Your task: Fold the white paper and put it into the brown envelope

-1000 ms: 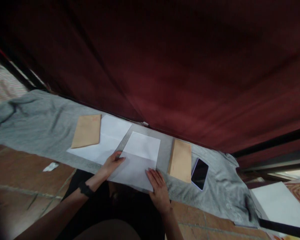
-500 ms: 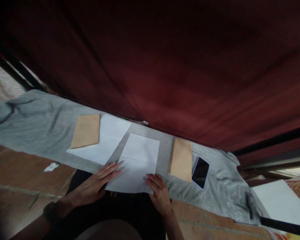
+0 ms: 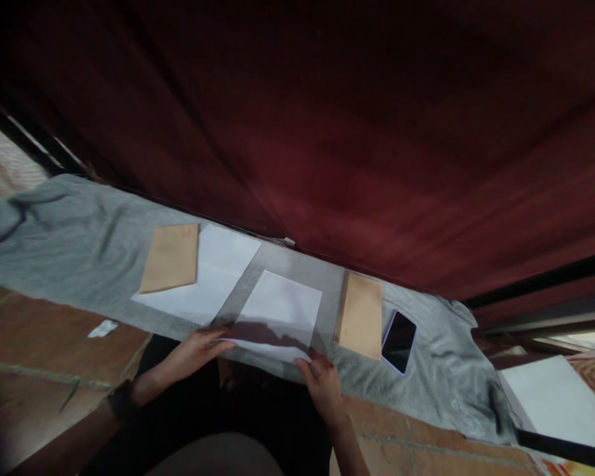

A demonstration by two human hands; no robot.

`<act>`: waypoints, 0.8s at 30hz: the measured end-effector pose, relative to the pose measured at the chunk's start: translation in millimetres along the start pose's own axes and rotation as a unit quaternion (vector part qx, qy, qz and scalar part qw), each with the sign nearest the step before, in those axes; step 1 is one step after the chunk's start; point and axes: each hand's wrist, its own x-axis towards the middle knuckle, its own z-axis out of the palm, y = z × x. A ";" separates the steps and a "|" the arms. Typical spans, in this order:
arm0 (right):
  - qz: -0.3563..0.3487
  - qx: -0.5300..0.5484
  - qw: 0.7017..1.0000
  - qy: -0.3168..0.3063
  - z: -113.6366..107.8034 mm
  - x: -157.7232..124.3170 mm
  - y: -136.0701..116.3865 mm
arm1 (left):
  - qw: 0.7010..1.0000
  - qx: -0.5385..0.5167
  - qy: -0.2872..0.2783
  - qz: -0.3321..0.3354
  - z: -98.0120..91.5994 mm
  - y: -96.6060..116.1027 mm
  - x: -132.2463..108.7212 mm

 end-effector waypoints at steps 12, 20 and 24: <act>0.129 -0.074 0.986 0.069 12.5 64.9 5.1 | 0.981 0.031 0.151 -0.119 21.6 4.8 72.9; 0.138 -0.227 0.962 0.059 23.7 78.8 5.7 | 0.957 0.236 0.138 -0.101 27.5 1.2 88.1; 0.152 -0.254 0.954 0.041 19.7 89.0 4.8 | 0.954 0.239 0.146 -0.111 28.4 3.5 98.1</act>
